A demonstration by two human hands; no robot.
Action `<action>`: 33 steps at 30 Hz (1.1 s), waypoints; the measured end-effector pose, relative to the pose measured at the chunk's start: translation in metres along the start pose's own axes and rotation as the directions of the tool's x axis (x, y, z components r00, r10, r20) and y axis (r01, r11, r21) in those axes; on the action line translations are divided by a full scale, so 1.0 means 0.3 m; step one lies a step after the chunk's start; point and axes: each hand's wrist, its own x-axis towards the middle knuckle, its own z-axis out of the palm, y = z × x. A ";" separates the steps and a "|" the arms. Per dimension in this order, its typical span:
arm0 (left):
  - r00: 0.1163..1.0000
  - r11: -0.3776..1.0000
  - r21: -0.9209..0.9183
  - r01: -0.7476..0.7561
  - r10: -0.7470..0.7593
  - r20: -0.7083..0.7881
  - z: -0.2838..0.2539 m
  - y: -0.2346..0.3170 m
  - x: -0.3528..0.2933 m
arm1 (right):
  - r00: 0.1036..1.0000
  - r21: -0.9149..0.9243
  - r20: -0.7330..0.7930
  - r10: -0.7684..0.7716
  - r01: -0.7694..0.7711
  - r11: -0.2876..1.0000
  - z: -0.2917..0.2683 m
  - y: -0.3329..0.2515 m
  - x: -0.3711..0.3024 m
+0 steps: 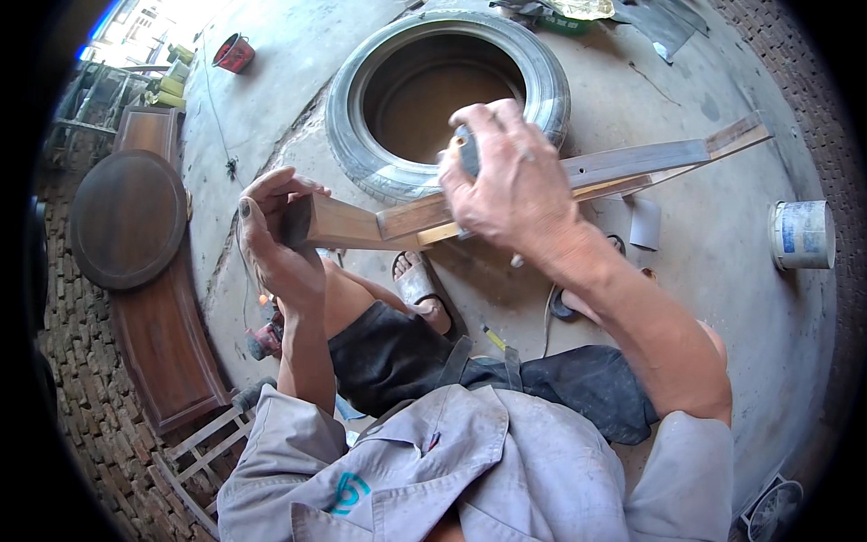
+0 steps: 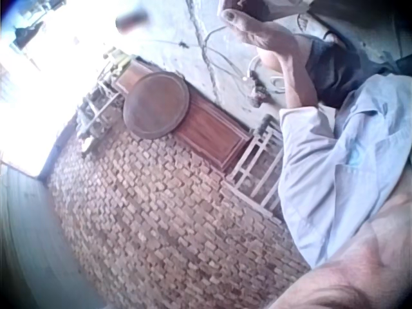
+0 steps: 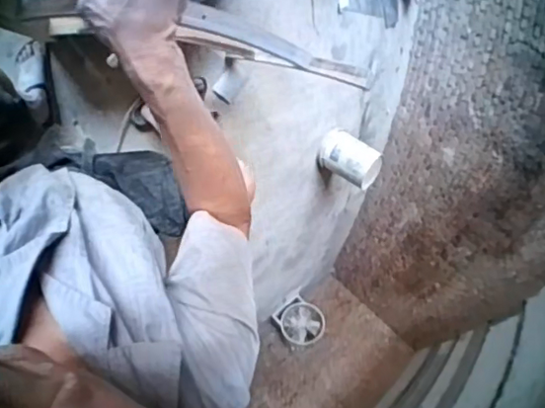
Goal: The person uses an electric sander to smooth the surface of a wooden frame. They hold the frame with one hand and operate the sander with the other, moving it along the edges and flat surfaces of the wood.
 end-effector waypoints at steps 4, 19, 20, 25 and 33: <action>0.993 0.990 -0.141 -0.020 0.035 0.108 -0.007 -0.052 0.018 | 0.999 0.044 -0.002 -0.054 0.054 0.998 0.088 -0.108 -0.017; 0.988 0.902 -0.414 0.123 -0.074 0.132 -0.006 -0.053 0.025 | 0.997 0.062 -0.035 -0.068 0.070 0.996 0.194 -0.236 0.023; 0.989 0.899 -0.418 0.127 -0.080 0.127 -0.007 -0.053 0.025 | 0.996 0.061 -0.046 -0.077 0.080 0.995 0.201 -0.235 0.028; 0.993 0.909 -0.403 0.103 -0.073 0.089 0.002 -0.034 0.020 | 0.995 0.046 -0.072 -0.062 0.066 0.997 0.217 -0.241 0.049; 0.997 0.896 -0.442 0.049 -0.019 0.072 0.010 -0.050 0.021 | 0.994 0.027 -0.079 -0.071 0.074 0.997 0.221 -0.236 0.051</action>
